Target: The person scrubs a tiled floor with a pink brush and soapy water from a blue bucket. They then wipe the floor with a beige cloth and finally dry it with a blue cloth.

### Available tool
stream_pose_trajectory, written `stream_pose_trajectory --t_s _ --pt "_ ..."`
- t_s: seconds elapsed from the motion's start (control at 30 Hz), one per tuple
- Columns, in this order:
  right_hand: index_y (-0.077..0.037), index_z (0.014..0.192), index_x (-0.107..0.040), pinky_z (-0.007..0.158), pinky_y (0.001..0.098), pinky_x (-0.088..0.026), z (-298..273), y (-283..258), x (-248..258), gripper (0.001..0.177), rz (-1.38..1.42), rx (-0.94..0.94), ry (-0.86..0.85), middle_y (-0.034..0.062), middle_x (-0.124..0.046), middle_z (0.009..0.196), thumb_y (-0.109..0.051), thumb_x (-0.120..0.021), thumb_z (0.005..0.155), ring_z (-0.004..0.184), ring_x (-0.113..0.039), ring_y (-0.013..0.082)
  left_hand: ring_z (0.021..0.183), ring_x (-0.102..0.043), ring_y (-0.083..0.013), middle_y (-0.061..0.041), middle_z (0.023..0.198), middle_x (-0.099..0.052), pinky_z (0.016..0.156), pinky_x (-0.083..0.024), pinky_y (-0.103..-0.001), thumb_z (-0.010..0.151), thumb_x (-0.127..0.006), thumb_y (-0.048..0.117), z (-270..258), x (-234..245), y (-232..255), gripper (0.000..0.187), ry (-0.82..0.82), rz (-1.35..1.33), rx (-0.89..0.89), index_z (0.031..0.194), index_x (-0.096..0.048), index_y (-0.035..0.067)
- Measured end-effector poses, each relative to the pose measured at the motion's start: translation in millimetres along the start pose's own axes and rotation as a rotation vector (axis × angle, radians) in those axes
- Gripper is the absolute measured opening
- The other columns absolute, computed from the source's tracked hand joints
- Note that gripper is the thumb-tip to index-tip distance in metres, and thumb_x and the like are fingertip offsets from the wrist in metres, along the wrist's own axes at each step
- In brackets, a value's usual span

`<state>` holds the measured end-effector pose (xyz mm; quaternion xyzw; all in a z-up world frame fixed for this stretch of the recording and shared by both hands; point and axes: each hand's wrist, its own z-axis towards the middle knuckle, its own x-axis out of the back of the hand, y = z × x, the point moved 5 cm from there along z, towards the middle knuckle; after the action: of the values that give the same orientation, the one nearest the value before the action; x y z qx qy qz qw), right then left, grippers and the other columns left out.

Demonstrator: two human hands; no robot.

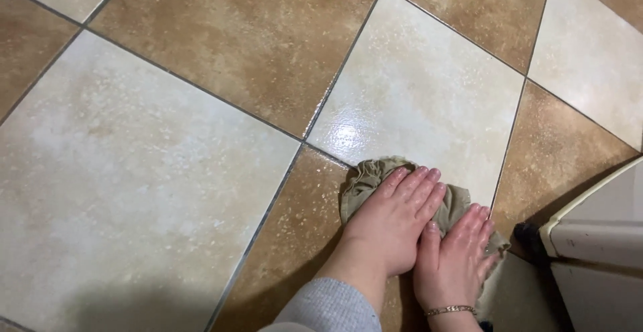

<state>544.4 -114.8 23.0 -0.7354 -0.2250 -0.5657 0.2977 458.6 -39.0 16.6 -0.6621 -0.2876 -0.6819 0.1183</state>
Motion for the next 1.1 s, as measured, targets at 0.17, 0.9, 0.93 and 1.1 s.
stream_pose_trajectory --t_s 0.17,0.9,0.93,1.1 --pt "-0.001 0.162 -0.001 0.122 0.0593 0.003 -25 -27 -4 0.089 0.010 -0.026 -0.007 0.0184 0.001 0.172 -0.051 -0.030 0.094 0.159 0.005 0.0345 0.158 0.001 -0.0273 -0.011 0.173 0.002 0.126 0.002 -0.048 0.098 -0.022 0.033 -25 18 -23 0.073 -0.123 0.029 -0.125 0.163 0.002 0.010" --pt "-0.011 0.166 -0.009 0.127 0.0589 -0.002 -26 -262 -52 0.088 -0.085 0.263 -0.014 0.0140 -0.005 0.174 -0.066 -0.027 0.100 0.160 0.002 0.0307 0.158 -0.020 -0.0237 -0.005 0.171 -0.026 0.129 -0.009 -0.049 0.103 -0.028 0.041 -124 58 -238 0.066 0.229 -0.052 0.276 0.163 -0.027 0.014" --pt "-0.012 0.166 -0.009 0.127 0.0589 -0.002 -24 -270 -55 0.088 -0.099 0.283 -0.010 0.0140 -0.005 0.174 -0.066 -0.028 0.100 0.160 0.001 0.0311 0.158 -0.018 -0.0237 -0.006 0.171 -0.024 0.129 -0.008 -0.048 0.102 -0.030 0.041 -126 58 -245 0.067 0.229 -0.056 0.310 0.163 -0.025 0.014" --pt "-0.010 0.166 -0.014 0.126 0.0592 -0.007 -28 -327 -67 0.087 -0.174 0.403 0.002 0.0160 -0.013 0.173 -0.062 -0.033 0.099 0.160 -0.006 0.0325 0.159 -0.015 -0.0242 -0.007 0.172 -0.021 0.129 -0.006 -0.048 0.103 -0.027 0.036 -159 74 -283 0.065 0.218 -0.094 0.428 0.164 -0.024 0.013"
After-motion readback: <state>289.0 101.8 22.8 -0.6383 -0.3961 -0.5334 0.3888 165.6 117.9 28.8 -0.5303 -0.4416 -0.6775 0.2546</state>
